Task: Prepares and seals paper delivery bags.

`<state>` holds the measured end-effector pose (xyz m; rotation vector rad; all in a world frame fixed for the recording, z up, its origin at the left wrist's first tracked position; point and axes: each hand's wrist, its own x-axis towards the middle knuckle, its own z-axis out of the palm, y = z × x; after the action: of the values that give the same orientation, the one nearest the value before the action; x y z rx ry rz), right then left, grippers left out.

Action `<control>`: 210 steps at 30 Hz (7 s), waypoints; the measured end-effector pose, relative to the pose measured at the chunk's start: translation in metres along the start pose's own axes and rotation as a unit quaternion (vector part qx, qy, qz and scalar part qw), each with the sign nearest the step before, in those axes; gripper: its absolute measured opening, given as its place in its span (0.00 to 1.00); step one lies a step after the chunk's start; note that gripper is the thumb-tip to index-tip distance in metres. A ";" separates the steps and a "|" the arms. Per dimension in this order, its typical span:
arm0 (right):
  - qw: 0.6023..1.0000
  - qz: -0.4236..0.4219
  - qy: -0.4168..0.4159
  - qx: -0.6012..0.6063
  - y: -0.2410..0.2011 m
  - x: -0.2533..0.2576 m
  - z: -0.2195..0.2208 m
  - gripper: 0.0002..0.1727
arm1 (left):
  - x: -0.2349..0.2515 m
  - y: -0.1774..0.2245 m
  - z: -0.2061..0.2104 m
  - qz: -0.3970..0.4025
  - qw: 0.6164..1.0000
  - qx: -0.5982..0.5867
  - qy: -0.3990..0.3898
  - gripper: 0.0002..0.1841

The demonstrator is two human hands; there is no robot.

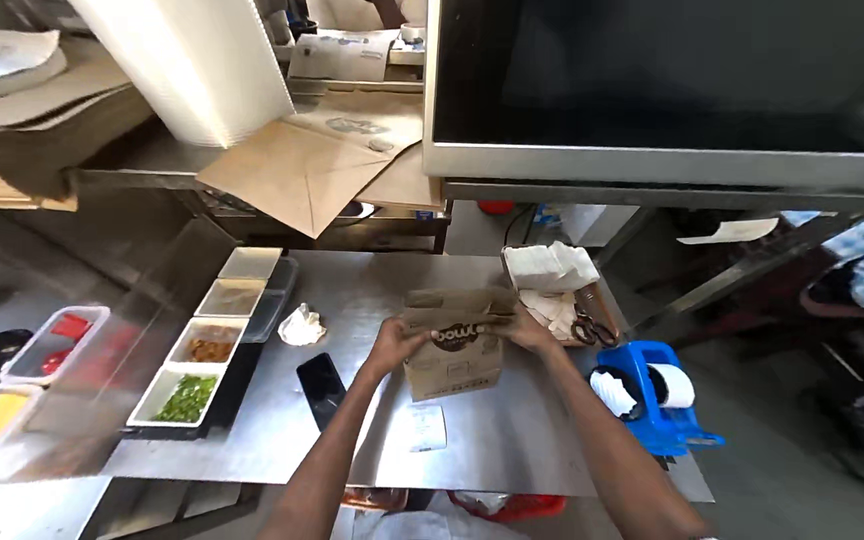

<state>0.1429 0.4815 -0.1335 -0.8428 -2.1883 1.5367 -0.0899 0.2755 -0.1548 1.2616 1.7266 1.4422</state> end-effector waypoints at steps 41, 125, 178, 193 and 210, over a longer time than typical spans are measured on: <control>0.993 -0.058 -0.064 0.082 -0.031 0.001 0.006 0.17 | -0.002 0.021 -0.019 -0.022 0.999 -0.016 -0.037 0.09; 0.905 -0.146 0.388 0.091 -0.075 -0.025 -0.045 0.30 | -0.018 -0.050 0.065 -0.274 0.925 -0.123 0.234 0.33; 0.851 0.403 0.336 0.011 0.142 -0.276 -0.199 0.29 | -0.118 0.033 0.245 -0.040 0.933 -0.022 -0.356 0.16; 0.866 0.369 0.303 0.148 0.122 -0.417 -0.172 0.10 | -0.099 0.051 0.503 -0.270 0.865 -0.305 -0.293 0.38; 0.965 0.058 0.213 0.145 0.092 -0.275 0.009 0.27 | -0.092 0.040 0.241 0.041 0.992 0.121 0.013 0.13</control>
<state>0.3739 0.3220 -0.2057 -1.0977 -1.5923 1.5098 0.1673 0.2952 -0.1956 1.4596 1.9328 1.3292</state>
